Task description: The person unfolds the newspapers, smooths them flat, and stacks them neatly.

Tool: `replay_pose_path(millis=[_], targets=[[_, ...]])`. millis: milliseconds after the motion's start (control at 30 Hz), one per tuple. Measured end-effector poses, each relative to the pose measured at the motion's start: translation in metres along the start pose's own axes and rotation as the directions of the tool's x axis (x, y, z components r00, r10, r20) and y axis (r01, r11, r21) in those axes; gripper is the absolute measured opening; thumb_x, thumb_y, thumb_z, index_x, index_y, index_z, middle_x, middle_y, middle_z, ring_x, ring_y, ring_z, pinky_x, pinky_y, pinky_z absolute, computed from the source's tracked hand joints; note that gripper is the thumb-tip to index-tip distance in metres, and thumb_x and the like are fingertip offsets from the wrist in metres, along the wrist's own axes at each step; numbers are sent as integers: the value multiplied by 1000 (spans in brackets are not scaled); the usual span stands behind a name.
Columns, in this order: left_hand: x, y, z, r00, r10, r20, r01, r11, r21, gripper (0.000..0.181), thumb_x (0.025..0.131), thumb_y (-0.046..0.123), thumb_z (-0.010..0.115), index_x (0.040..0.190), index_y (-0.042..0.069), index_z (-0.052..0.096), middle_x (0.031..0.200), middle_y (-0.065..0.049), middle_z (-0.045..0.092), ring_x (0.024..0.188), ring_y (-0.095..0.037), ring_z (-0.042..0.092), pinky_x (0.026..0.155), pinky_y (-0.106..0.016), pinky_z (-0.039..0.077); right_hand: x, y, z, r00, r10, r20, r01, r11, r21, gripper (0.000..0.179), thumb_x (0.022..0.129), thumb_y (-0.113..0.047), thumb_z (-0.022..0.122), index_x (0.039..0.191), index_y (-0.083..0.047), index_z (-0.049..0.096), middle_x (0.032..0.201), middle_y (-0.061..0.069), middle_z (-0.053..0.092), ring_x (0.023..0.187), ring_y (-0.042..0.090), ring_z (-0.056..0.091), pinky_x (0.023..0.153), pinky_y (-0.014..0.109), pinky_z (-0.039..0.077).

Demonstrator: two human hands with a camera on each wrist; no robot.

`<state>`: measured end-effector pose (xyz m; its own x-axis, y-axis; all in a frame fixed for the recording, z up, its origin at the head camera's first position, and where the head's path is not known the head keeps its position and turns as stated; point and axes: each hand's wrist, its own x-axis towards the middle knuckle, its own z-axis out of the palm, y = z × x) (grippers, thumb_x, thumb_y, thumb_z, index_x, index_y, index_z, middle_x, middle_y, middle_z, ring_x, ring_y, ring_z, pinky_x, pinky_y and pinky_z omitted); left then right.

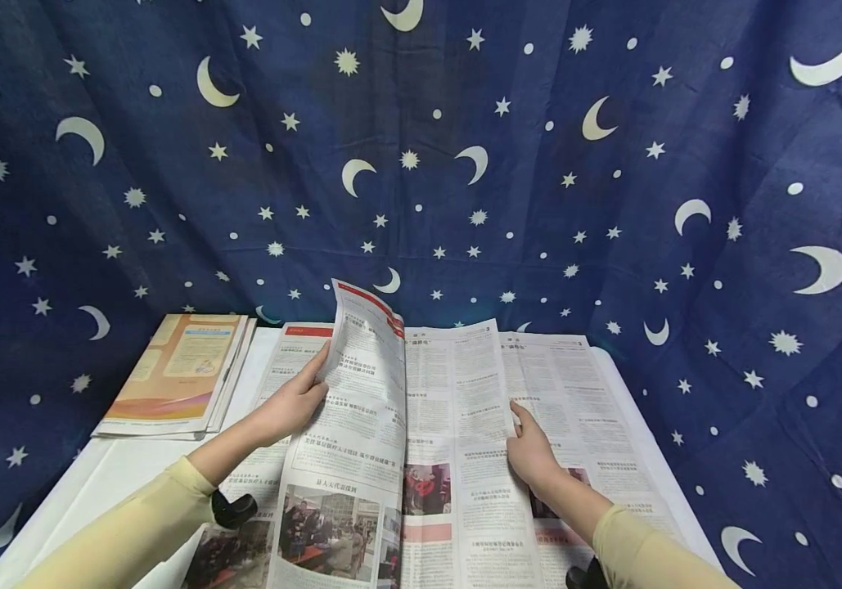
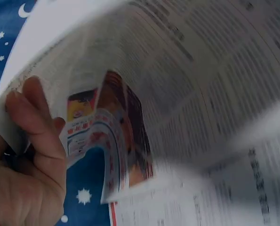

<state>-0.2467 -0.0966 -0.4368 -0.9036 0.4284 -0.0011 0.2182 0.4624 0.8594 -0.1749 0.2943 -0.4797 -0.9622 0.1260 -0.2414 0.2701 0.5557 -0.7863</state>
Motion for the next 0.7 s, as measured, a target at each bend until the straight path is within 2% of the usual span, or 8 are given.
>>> replay_pose_path(millis=[167,400,600,700], targets=[[-12,-9,-18,1000,3,-27,-3,1000,1,67,109,11,32,166,20,-3,171,-18,0,155,-38,5,123,-55,12,-5,10,-7,999,12,-48,-12,1000,8,68,103,-1,33,165,-10,8,144,28,49,133,44,50,117,65,23],[-24,-21,-41,998,21,-52,-23,999,-42,67,110,14,34,166,22,-3,171,-17,-3,155,-38,0,122,-60,9,-10,29,-42,995,11,-100,-10,1000,2,66,105,-2,32,165,-9,5,138,30,52,114,36,63,104,57,44],[-33,-39,-53,998,-5,-56,1,998,-71,68,111,16,34,166,25,-5,171,-13,-6,155,-39,5,122,-60,11,-9,44,-82,993,-30,-117,24,998,-56,66,106,-2,32,165,-8,4,150,37,36,133,50,45,111,66,33],[-37,-48,-58,998,-23,-59,18,996,-84,68,111,15,33,165,25,-7,171,-15,-6,154,-42,5,121,-62,11,-8,54,-97,990,-48,-131,35,995,-97,65,106,-2,33,165,-6,5,146,39,37,128,50,47,106,66,37]])
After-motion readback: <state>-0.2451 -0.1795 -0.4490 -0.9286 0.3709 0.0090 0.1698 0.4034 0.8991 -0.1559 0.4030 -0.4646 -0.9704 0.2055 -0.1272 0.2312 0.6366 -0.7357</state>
